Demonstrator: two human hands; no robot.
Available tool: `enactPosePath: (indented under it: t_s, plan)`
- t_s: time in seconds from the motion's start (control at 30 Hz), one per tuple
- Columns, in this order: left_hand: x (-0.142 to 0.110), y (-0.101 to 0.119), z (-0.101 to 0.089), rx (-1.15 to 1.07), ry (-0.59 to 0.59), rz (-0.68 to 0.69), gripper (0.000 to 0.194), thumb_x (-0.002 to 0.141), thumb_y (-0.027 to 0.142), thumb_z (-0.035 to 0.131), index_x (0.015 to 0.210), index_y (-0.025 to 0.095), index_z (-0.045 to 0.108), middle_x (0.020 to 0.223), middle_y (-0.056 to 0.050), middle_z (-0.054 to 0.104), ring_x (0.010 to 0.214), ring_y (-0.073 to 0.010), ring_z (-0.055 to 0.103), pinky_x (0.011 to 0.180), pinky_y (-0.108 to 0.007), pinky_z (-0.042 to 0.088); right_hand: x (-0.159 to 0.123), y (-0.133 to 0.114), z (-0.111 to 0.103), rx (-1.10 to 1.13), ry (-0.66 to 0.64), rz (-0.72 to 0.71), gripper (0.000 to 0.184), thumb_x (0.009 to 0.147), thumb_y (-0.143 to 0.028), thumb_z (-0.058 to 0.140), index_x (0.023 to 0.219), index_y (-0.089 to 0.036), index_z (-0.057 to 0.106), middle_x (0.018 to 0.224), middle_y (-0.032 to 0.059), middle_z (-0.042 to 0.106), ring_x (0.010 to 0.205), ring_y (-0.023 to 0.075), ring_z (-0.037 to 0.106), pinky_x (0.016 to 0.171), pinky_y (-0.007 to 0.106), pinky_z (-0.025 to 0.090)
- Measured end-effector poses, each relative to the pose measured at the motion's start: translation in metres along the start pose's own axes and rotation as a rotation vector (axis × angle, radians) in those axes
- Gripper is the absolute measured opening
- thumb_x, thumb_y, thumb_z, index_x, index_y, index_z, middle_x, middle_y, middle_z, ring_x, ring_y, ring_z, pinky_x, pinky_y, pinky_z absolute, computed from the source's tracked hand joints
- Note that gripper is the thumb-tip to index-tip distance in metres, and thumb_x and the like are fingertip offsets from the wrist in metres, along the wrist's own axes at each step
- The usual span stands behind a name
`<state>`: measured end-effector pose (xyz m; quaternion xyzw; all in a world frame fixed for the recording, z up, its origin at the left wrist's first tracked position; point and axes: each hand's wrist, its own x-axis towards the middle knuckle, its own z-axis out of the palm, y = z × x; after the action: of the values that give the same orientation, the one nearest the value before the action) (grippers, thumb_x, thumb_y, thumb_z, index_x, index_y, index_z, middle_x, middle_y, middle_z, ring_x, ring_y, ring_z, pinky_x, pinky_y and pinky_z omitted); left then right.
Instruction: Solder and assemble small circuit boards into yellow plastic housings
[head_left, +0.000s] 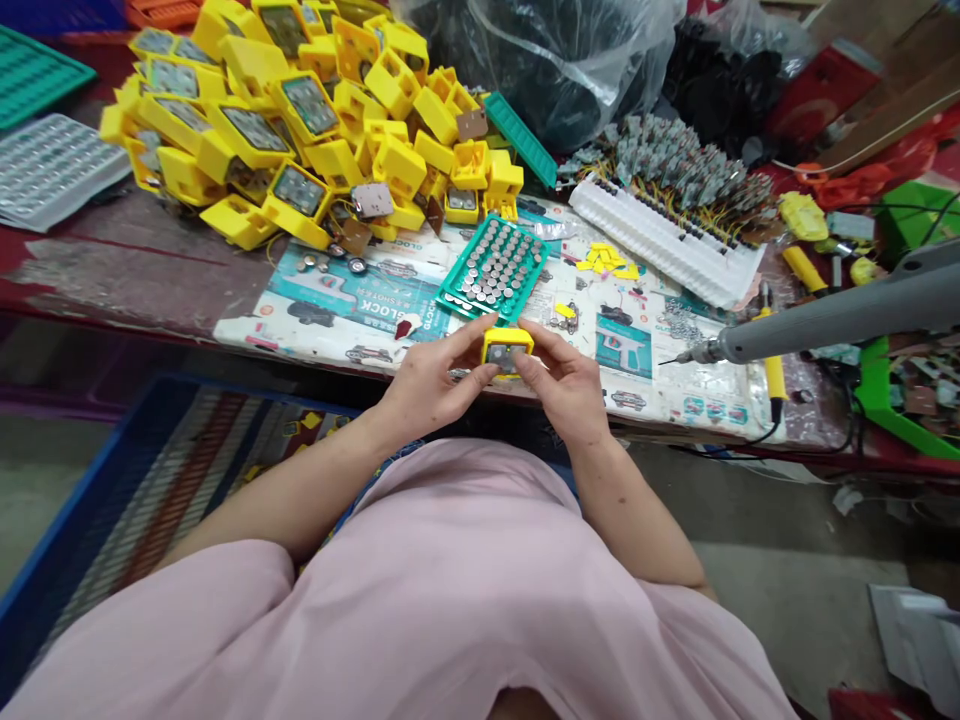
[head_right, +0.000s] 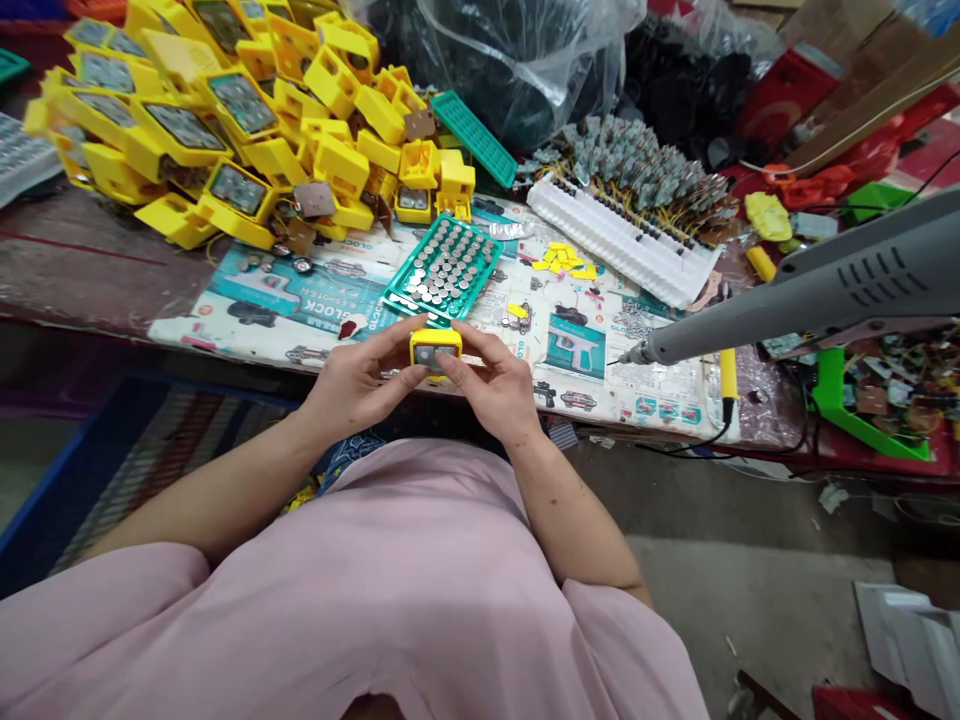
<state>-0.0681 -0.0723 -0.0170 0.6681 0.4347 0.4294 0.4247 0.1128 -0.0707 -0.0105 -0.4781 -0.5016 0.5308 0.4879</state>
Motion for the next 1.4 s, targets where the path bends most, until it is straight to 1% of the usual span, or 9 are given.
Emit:
enactPosePath:
  t_s: [0.17,0.3,0.47,0.67,0.87,0.93,1.03,1.23,1.4]
  plan:
    - [-0.001,-0.002,0.001,0.024,0.001,0.008,0.059,0.086,0.042,0.065,0.136,0.012,0.061,0.105,-0.011,0.076,0.085,-0.0194,0.073,0.084,-0.03,0.059,-0.001,0.002,0.001,-0.034,0.051,-0.024,0.044,0.068,-0.053,0.084,0.1,-0.024,0.076,0.101,0.0027,0.078,0.091,0.0184,0.074,0.087,0.034,0.061]
    - [0.003,-0.003,0.0,-0.164,-0.08,-0.107,0.065,0.084,0.044,0.068,0.137,0.008,0.058,0.095,-0.01,0.075,0.082,-0.018,0.07,0.078,-0.028,0.058,0.002,0.004,0.0,-0.041,0.058,0.038,0.048,0.067,-0.058,0.083,0.099,-0.023,0.076,0.095,0.0022,0.079,0.088,0.018,0.073,0.082,0.032,0.061]
    - [0.01,0.001,-0.002,-0.337,-0.129,-0.277,0.066,0.081,0.058,0.071,0.13,0.014,0.064,0.104,-0.01,0.074,0.087,-0.0196,0.069,0.073,-0.028,0.058,0.005,0.0,0.0,-0.045,0.03,0.07,0.052,0.063,-0.062,0.083,0.098,-0.024,0.076,0.092,0.0014,0.078,0.087,0.0175,0.073,0.083,0.033,0.06]
    - [0.013,0.005,-0.004,-0.2,-0.047,-0.201,0.059,0.08,0.062,0.07,0.109,0.011,0.074,0.1,-0.01,0.076,0.088,-0.0193,0.068,0.075,-0.026,0.056,0.004,-0.002,0.004,-0.038,0.026,0.071,0.049,0.063,-0.06,0.085,0.094,-0.023,0.077,0.09,0.0011,0.078,0.083,0.016,0.072,0.078,0.031,0.06]
    - [0.014,0.004,-0.002,-0.327,-0.064,-0.276,0.065,0.075,0.065,0.073,0.113,0.011,0.073,0.094,-0.008,0.075,0.067,-0.0143,0.064,0.055,-0.025,0.059,0.004,-0.002,0.004,0.034,0.001,0.154,0.054,0.065,-0.066,0.08,0.098,-0.023,0.075,0.095,0.0013,0.077,0.084,0.0178,0.072,0.072,0.032,0.064]
    - [0.014,0.003,-0.002,-0.354,-0.05,-0.279,0.063,0.076,0.064,0.073,0.112,0.012,0.074,0.093,-0.008,0.075,0.067,-0.0138,0.065,0.055,-0.023,0.059,0.003,-0.004,0.004,0.072,-0.035,0.182,0.056,0.066,-0.066,0.079,0.103,-0.024,0.074,0.101,0.0012,0.077,0.086,0.0184,0.072,0.069,0.033,0.065]
    - [0.015,0.003,-0.003,-0.36,-0.036,-0.281,0.061,0.077,0.063,0.072,0.111,0.013,0.074,0.093,-0.007,0.075,0.067,-0.0141,0.066,0.056,-0.023,0.06,0.002,-0.005,0.003,0.079,-0.075,0.174,0.056,0.062,-0.058,0.086,0.107,-0.026,0.073,0.101,0.0001,0.077,0.084,0.0168,0.072,0.072,0.033,0.066]
    - [0.016,0.005,-0.001,-0.393,-0.016,-0.301,0.057,0.069,0.058,0.081,0.104,0.013,0.076,0.091,-0.006,0.075,0.068,-0.0143,0.065,0.053,-0.022,0.059,0.002,-0.003,0.003,0.086,-0.051,0.148,0.052,0.061,-0.05,0.09,0.103,-0.025,0.074,0.099,0.0001,0.077,0.081,0.0152,0.07,0.078,0.034,0.065]
    - [0.015,0.004,0.0,-0.404,-0.02,-0.314,0.056,0.07,0.056,0.081,0.103,0.012,0.076,0.086,-0.005,0.074,0.062,-0.0124,0.063,0.052,-0.023,0.059,0.003,-0.002,0.003,0.093,-0.051,0.166,0.05,0.061,-0.051,0.089,0.101,-0.025,0.076,0.097,0.0,0.077,0.085,0.0171,0.071,0.079,0.035,0.065]
